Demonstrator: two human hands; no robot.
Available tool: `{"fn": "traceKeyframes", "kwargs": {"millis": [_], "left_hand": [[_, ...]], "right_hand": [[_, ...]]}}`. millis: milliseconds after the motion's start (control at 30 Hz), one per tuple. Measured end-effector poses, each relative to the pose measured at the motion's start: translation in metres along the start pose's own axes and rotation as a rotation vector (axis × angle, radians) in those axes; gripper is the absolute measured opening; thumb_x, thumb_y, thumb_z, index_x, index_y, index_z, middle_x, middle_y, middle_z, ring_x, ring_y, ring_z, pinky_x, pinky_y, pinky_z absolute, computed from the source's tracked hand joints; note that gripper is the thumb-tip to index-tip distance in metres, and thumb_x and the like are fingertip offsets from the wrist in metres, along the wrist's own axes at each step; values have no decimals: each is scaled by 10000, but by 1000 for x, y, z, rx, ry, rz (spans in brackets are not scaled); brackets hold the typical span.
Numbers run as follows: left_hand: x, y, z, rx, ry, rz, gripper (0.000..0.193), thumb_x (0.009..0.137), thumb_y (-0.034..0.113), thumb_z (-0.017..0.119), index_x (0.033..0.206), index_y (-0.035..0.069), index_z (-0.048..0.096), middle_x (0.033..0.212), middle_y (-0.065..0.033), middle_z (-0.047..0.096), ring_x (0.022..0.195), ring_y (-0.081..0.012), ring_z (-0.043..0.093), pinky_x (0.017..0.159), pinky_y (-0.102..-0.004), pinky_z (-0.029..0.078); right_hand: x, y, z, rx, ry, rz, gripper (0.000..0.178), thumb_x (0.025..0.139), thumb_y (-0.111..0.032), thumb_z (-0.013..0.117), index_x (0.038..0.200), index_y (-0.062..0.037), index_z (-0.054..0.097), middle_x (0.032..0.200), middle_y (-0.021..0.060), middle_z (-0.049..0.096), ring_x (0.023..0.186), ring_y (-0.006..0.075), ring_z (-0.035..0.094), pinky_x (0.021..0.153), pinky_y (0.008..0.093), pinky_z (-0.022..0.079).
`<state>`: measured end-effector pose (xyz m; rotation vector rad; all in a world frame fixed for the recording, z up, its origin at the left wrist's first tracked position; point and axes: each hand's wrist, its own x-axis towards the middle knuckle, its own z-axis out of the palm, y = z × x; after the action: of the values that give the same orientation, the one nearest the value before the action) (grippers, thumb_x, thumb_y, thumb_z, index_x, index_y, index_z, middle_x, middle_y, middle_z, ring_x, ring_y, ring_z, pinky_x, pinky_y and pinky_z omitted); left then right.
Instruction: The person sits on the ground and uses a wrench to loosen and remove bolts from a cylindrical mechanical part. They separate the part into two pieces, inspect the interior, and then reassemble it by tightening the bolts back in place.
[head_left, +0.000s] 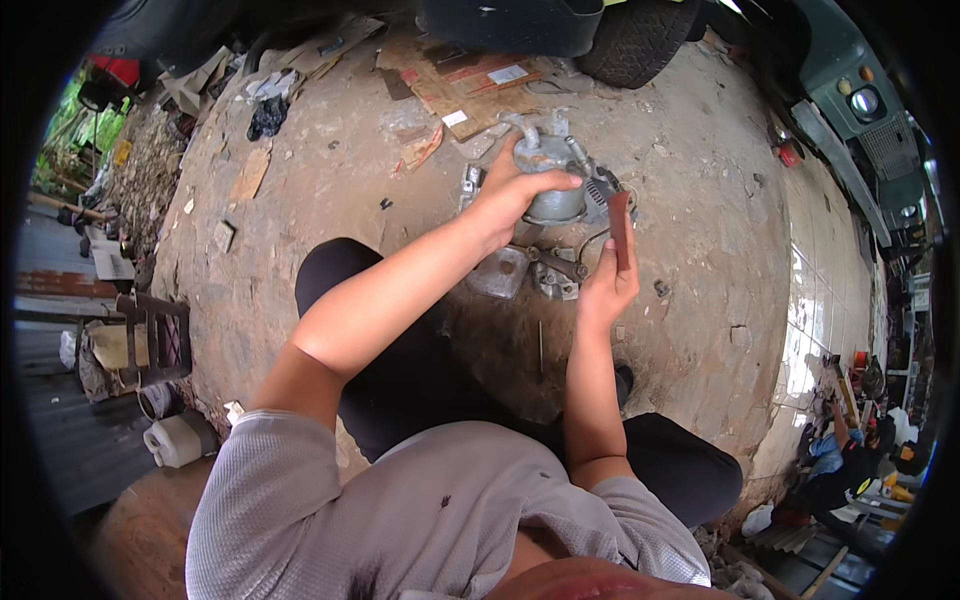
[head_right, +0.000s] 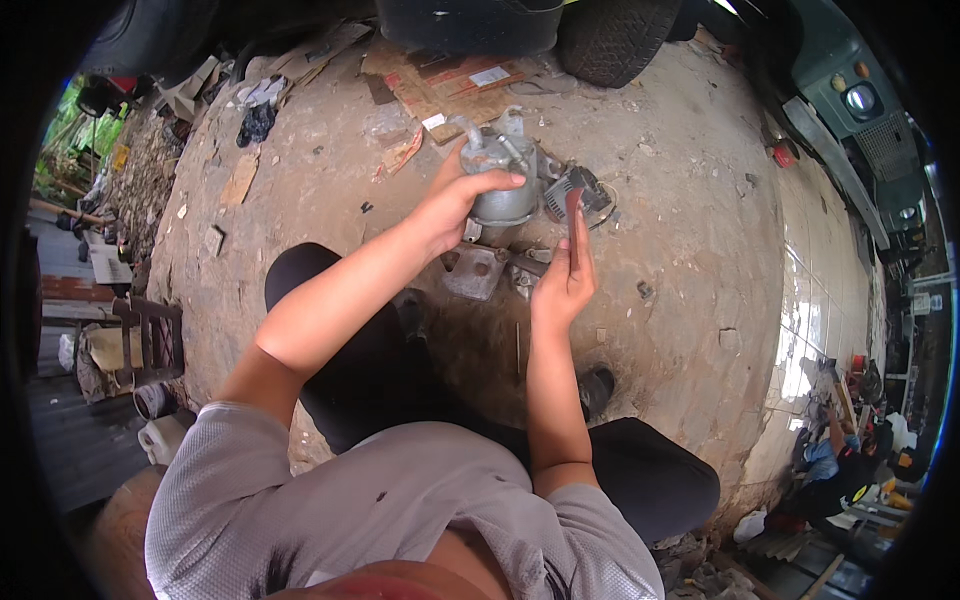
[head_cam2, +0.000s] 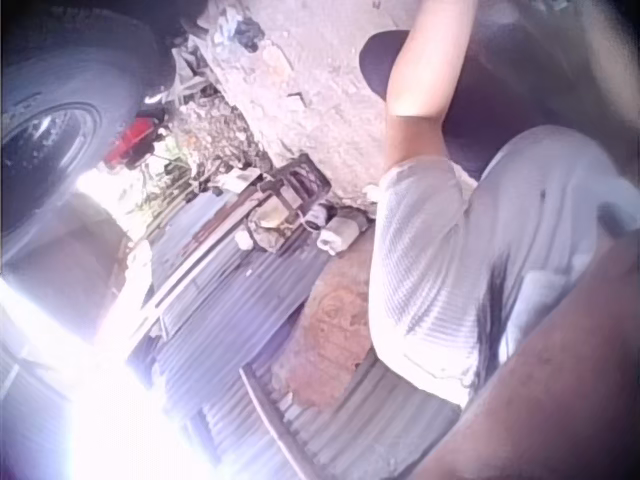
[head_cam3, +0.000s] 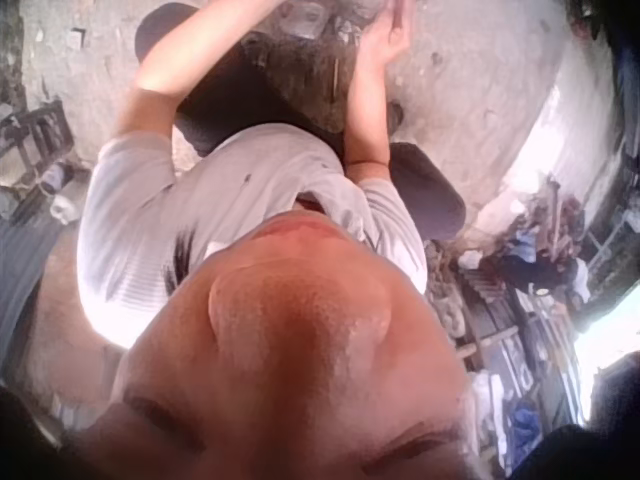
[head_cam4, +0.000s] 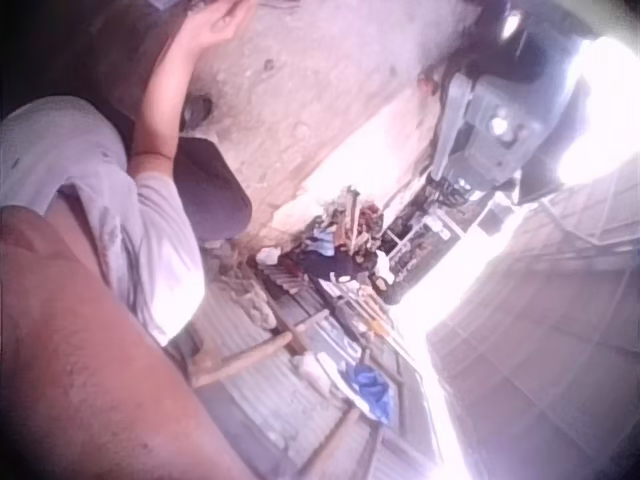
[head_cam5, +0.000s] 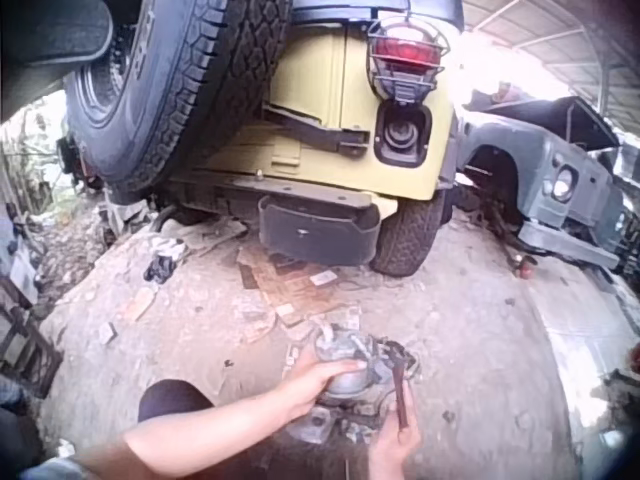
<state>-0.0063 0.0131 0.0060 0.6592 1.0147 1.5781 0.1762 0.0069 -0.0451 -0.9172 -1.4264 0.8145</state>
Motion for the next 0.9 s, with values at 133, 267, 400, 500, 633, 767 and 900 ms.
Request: {"fn": "traceKeyframes", "kwargs": {"millis": [133, 267, 400, 500, 633, 767, 900], "left_hand": [[-8, -3, 1, 79, 32, 28, 1033, 713, 124, 906, 1533, -41, 300, 1347, -196, 589, 1255, -284, 599, 1059, -401, 493], [-5, 4, 0, 85, -18, 66, 1049, 713, 119, 906, 1545, -43, 289, 1345, -201, 590, 1263, -283, 594, 1063, -392, 489], [-20, 8, 13, 38, 30, 1, 982, 716, 108, 901, 1505, -40, 335, 1345, -193, 601, 1253, -281, 609, 1072, -398, 487], [-7, 5, -2, 76, -31, 85, 903, 742, 103, 884, 1471, -28, 368, 1328, -173, 611, 1233, -272, 620, 1071, -402, 491], [2, 2, 1, -60, 7, 23, 1059, 679, 131, 932, 1519, -74, 321, 1318, -202, 616, 1224, -275, 616, 1051, -397, 493], [5, -3, -5, 80, 25, 43, 1082, 672, 132, 937, 1530, -79, 313, 1336, -201, 607, 1230, -282, 615, 1044, -390, 499], [10, 2, -1, -22, 55, 28, 1119, 658, 150, 945, 1537, -75, 291, 1354, -205, 595, 1251, -296, 607, 1060, -391, 486]], "right_hand": [[-9, 15, 6, -14, -147, 148, 417, 1013, 43, 501, 1420, 95, 577, 1451, 214, 618, 1346, 285, 590, 1145, 391, 430], [-9, 13, 5, 52, -63, 158, 416, 1037, 12, 495, 1439, 94, 558, 1461, 217, 605, 1356, 286, 579, 1162, 387, 409], [-18, -12, 3, -19, -102, 24, 419, 1055, -25, 477, 1451, 92, 546, 1478, 201, 600, 1377, 279, 567, 1176, 391, 392], [-10, 19, 10, -7, -161, 177, 424, 1048, 9, 450, 1453, 73, 555, 1482, 192, 604, 1405, 282, 547, 1188, 403, 381], [-9, -2, 7, -28, -41, -69, 427, 1029, 45, 445, 1435, 76, 573, 1481, 213, 598, 1420, 300, 537, 1199, 410, 373], [-8, 27, 11, 50, -159, 86, 438, 1012, 57, 451, 1433, 86, 570, 1482, 211, 596, 1431, 286, 523, 1205, 410, 364], [6, 7, 17, 90, -86, 142, 439, 1014, 16, 498, 1442, 96, 556, 1480, 196, 599, 1391, 274, 549, 1182, 400, 377]]}}
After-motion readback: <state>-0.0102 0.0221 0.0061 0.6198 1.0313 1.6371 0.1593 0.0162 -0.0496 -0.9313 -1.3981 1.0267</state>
